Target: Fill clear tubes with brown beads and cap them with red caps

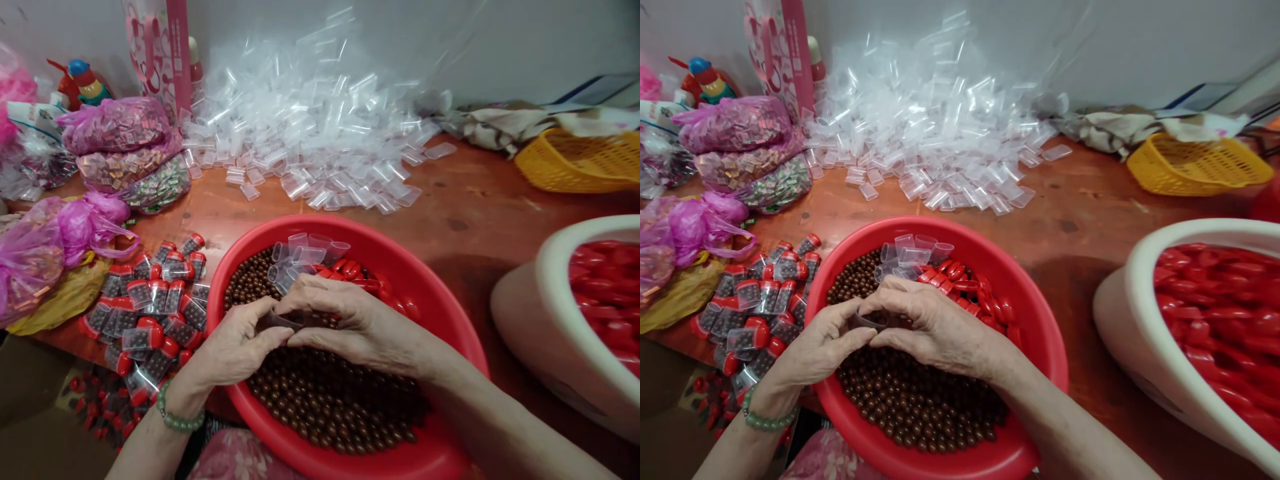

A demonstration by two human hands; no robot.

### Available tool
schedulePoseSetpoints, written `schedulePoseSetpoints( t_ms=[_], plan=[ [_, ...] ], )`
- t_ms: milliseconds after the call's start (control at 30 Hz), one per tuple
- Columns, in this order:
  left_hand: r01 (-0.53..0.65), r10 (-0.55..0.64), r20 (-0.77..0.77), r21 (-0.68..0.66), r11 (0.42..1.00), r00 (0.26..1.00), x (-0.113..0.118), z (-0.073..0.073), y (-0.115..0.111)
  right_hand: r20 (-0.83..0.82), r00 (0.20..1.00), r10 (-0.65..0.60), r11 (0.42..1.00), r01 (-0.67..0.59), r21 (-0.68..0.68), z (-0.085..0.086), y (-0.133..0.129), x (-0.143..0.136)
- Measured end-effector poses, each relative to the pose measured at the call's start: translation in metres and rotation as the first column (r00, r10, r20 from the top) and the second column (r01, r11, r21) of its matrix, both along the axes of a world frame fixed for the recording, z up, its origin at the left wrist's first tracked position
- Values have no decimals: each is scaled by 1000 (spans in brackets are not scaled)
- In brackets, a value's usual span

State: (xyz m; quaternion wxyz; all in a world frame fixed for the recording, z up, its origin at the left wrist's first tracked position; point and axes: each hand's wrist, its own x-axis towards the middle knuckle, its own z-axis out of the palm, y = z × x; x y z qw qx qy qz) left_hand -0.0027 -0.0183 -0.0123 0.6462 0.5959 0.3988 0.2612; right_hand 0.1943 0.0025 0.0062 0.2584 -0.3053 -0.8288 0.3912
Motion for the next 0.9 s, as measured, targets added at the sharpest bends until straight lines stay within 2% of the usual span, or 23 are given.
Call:
schedulePoseSetpoints(
  t_ms=[200,367,533,700,900],
  plan=[
    [70,-62,-112,70,995,992,-2,-3,2,20,1000,7,1000,-6,-20,-5,3,-3],
    [65,-63,-35,47,997,997,-3,-3,4,-8,996,-94,990,93,-108,-8,-2,-4],
    [55,-55,-6,16,998,998,-2,-2,3,51,983,-177,964,183,-194,-5,-12,1],
    [61,-62,-27,-37,997,998,-2,-2,3,29,983,-180,968,183,-171,-5,-13,0],
    [39,-36,72,-51,998,997,-1,-1,3,8,990,-141,988,141,-68,-8,-9,-2]
  ],
)
